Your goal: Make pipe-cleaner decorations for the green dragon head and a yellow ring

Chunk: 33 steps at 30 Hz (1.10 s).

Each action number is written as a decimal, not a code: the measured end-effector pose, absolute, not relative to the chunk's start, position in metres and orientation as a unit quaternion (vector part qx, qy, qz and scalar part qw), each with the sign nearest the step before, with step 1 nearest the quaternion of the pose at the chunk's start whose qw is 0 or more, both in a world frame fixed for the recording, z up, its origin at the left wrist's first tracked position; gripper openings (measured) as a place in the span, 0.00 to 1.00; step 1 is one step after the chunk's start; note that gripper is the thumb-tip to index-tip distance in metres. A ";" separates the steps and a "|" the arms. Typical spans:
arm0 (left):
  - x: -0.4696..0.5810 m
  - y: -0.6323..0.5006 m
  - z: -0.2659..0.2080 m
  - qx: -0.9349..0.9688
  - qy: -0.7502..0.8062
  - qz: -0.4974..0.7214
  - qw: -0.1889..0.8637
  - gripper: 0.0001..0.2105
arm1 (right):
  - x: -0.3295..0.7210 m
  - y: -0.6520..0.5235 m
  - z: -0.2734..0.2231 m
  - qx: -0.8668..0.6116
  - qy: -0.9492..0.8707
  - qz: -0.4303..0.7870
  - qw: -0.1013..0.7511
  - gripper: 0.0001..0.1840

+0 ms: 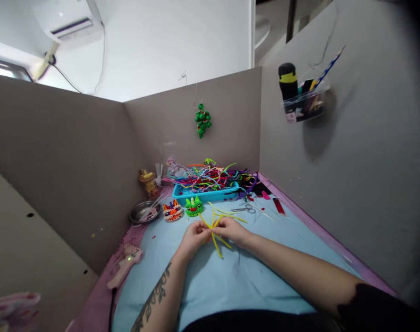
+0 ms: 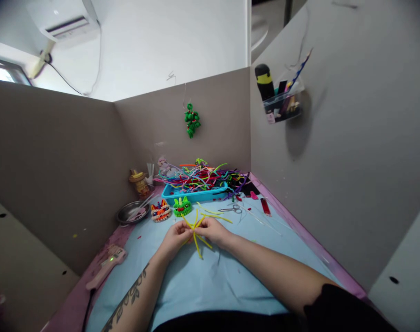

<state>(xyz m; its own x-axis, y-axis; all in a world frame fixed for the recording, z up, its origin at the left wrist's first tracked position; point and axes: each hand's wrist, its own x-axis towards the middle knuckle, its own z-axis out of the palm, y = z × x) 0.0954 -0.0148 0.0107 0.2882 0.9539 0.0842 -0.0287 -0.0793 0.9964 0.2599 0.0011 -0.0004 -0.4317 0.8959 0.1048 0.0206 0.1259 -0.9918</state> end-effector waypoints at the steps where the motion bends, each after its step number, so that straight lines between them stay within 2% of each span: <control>1: 0.095 -0.014 0.010 0.584 0.396 0.445 0.552 0.13 | 0.260 0.001 0.001 -0.356 -0.641 0.555 0.393 0.17; 16: 0.093 -0.015 0.010 0.576 0.370 0.445 0.577 0.13 | 0.260 -0.008 0.016 -0.338 -0.639 0.580 0.376 0.17; 25: 0.094 -0.017 0.013 0.568 0.384 0.432 0.587 0.15 | 0.265 0.000 0.007 -0.318 -0.666 0.566 0.367 0.16; 33: 0.095 -0.015 0.011 0.563 0.385 0.443 0.582 0.15 | 0.259 -0.003 0.010 -0.319 -0.659 0.563 0.383 0.10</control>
<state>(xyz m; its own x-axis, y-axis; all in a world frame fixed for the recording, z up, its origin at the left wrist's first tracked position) 0.0950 -0.0153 0.0112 0.3112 0.9490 0.0499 -0.0823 -0.0254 0.9963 0.2595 -0.0035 0.0097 -0.5033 0.8518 0.1455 -0.0098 0.1627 -0.9866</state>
